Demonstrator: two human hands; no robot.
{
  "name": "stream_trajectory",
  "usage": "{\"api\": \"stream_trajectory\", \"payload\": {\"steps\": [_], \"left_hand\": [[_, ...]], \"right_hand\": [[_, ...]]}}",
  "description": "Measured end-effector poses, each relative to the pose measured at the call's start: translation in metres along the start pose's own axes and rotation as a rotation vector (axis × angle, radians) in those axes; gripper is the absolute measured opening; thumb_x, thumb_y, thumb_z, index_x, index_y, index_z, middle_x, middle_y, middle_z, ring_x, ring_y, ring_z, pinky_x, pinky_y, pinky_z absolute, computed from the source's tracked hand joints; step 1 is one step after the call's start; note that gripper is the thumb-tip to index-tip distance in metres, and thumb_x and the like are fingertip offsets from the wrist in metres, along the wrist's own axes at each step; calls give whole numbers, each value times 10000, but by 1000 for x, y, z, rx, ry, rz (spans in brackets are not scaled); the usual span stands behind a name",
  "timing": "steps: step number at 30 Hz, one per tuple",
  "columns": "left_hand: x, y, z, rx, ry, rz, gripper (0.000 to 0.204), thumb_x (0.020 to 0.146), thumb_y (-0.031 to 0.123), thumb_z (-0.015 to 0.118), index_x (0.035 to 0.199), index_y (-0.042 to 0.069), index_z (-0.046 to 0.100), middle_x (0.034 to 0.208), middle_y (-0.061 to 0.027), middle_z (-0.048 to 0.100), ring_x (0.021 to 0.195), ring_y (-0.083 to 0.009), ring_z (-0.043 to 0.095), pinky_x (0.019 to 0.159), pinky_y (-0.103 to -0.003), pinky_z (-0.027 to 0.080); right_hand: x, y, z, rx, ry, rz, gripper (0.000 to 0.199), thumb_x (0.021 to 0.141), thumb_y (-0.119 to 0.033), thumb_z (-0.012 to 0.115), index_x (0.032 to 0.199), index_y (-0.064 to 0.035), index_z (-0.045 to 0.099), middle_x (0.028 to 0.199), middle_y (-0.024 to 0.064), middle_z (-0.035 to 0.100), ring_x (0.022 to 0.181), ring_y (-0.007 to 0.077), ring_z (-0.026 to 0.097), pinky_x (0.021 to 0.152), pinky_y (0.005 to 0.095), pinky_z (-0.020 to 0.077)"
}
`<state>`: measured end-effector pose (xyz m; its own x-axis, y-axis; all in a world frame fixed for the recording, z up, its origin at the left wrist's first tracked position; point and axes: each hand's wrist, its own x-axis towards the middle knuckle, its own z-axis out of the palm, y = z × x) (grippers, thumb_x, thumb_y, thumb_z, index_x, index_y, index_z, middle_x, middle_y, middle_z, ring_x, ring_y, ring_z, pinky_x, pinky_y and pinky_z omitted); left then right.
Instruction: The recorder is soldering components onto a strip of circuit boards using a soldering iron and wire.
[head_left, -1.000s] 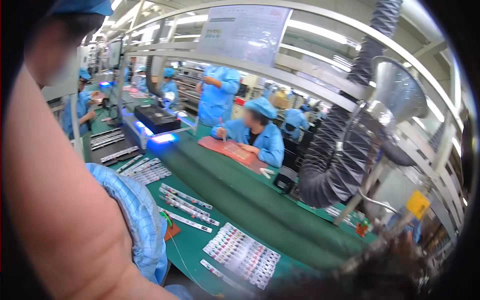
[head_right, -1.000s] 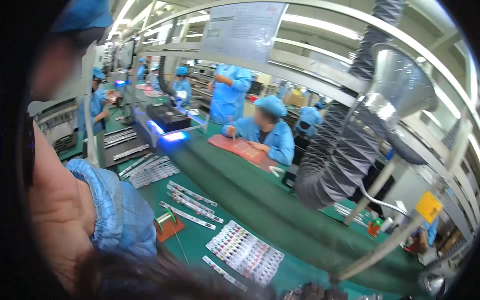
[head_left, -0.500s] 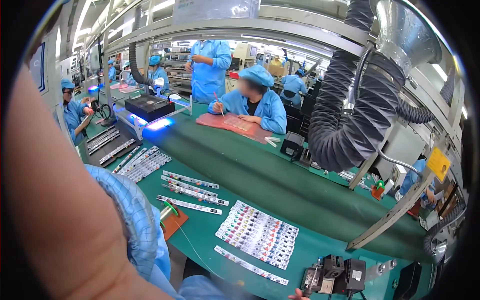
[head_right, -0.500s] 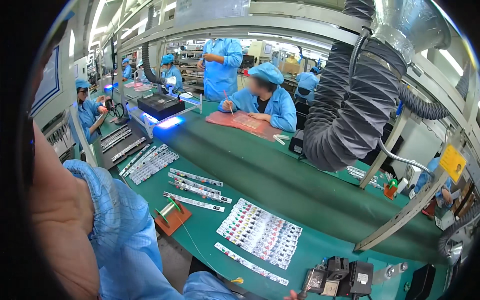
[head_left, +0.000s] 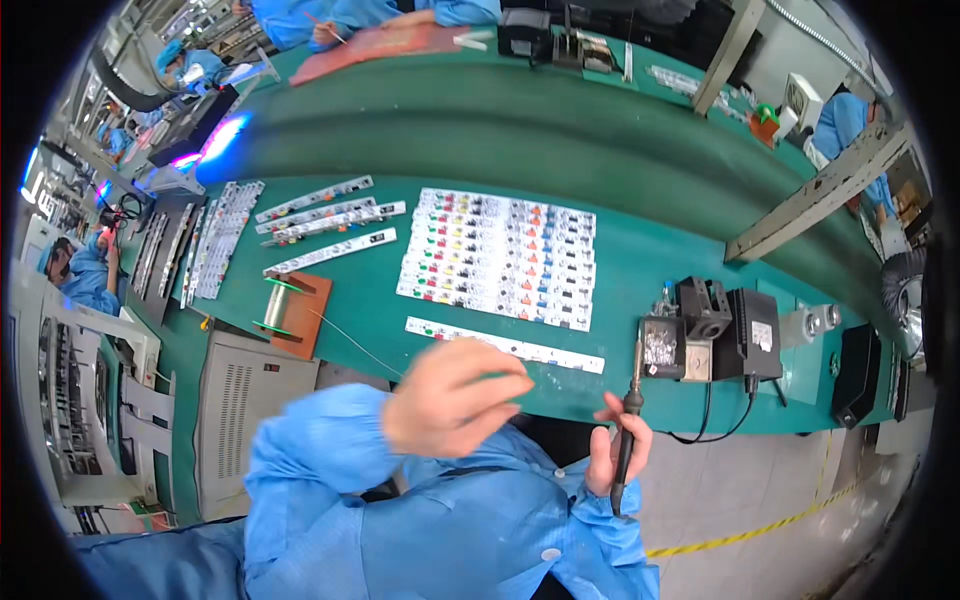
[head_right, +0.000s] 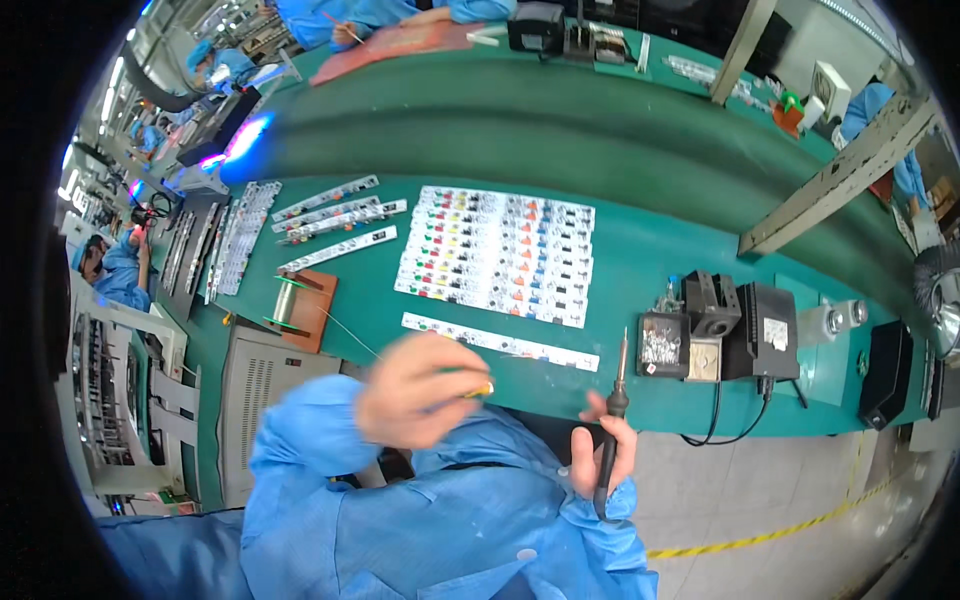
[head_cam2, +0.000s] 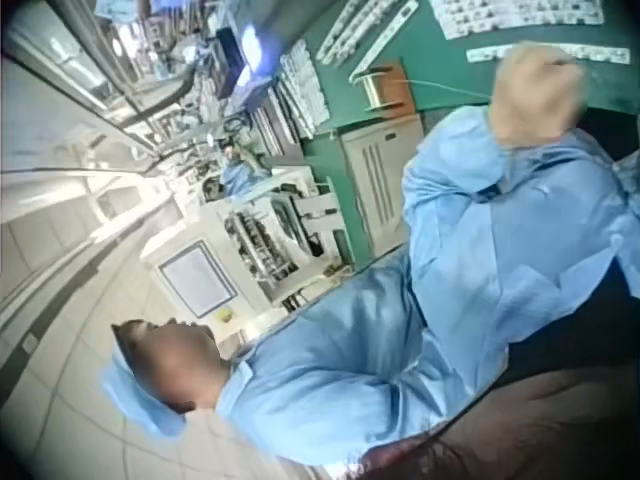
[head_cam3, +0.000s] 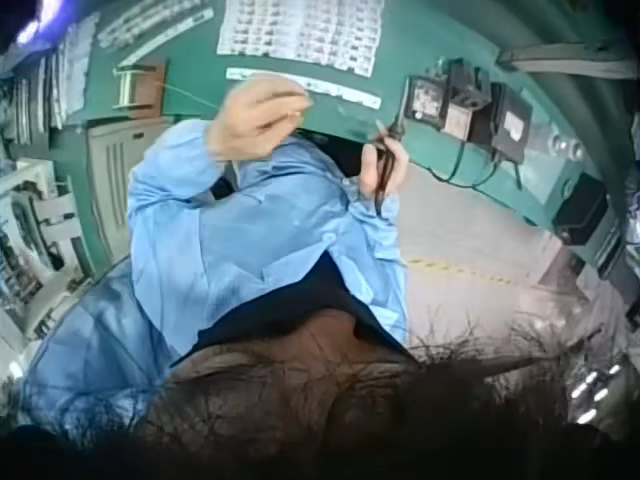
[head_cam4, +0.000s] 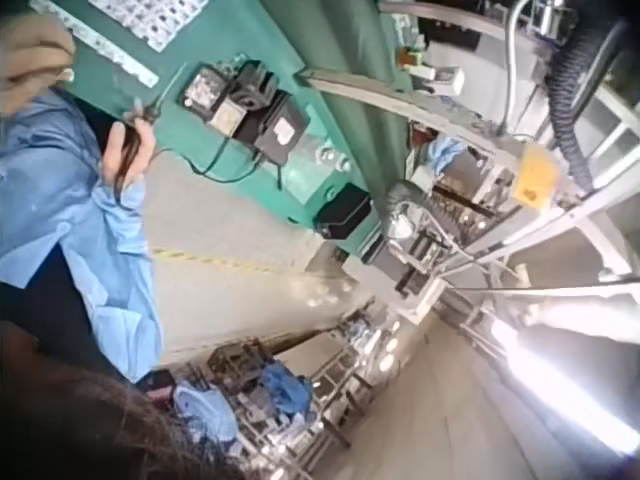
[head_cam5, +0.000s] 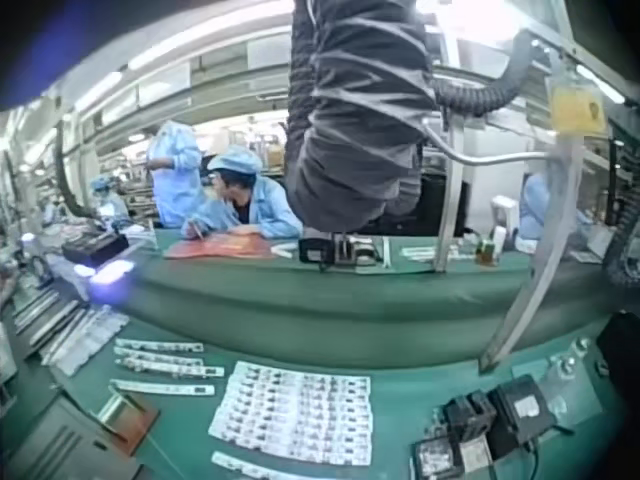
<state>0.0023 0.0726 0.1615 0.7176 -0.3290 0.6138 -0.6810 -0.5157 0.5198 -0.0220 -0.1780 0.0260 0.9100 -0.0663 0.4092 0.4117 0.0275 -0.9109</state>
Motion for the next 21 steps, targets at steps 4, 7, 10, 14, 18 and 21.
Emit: {"api": "stream_trajectory", "payload": {"steps": [4, 7, 10, 14, 18, 21], "left_hand": [[-60, -28, 81, 152, -193, -173, 385, 648, 83, 775, 1009, 25, 654, 998, -112, 619, 868, -301, 601, 756, -402, 481], [-72, -32, 100, 211, 80, -293, 462, 634, 105, 796, 1061, 24, 639, 1077, -129, 592, 903, -311, 576, 792, -387, 469], [-66, -40, 106, 362, 226, -436, 402, 646, 60, 770, 1029, 28, 652, 1020, -117, 601, 860, -298, 563, 779, -393, 468], [-57, -48, 110, 244, 132, -283, 214, 672, -19, 708, 878, 8, 659, 835, -88, 598, 802, -283, 577, 707, -400, 473], [-64, -27, 110, -92, 192, -343, 186, 710, -72, 687, 876, -10, 631, 840, -114, 590, 670, -272, 591, 563, -350, 479], [-69, -12, 112, -299, 220, -457, 133, 784, -19, 663, 901, 20, 613, 859, -90, 578, 617, -243, 591, 485, -324, 452]], "right_hand": [[7, 15, 0, -37, -16, -11, 379, 845, -60, 659, 1176, -29, 477, 1169, 267, 615, 875, 234, 601, 868, 399, 464], [10, 20, 1, -54, -45, 30, 371, 847, -51, 649, 1175, -27, 477, 1177, 273, 609, 904, 248, 608, 882, 401, 461], [15, 23, 8, -40, -99, 35, 364, 848, -42, 640, 1173, -29, 477, 1176, 279, 606, 986, 278, 602, 939, 420, 435], [32, 27, 24, -123, -225, -99, 346, 857, -33, 623, 1169, -24, 475, 1171, 278, 605, 1060, 303, 581, 991, 438, 399], [35, 25, 39, -173, -317, -41, 318, 879, -7, 588, 1170, -18, 461, 1159, 266, 608, 1051, 287, 576, 982, 428, 403], [25, 16, 38, 40, -317, 143, 284, 880, 3, 595, 1131, -34, 468, 1026, 226, 625, 836, 218, 593, 756, 353, 494]]}}
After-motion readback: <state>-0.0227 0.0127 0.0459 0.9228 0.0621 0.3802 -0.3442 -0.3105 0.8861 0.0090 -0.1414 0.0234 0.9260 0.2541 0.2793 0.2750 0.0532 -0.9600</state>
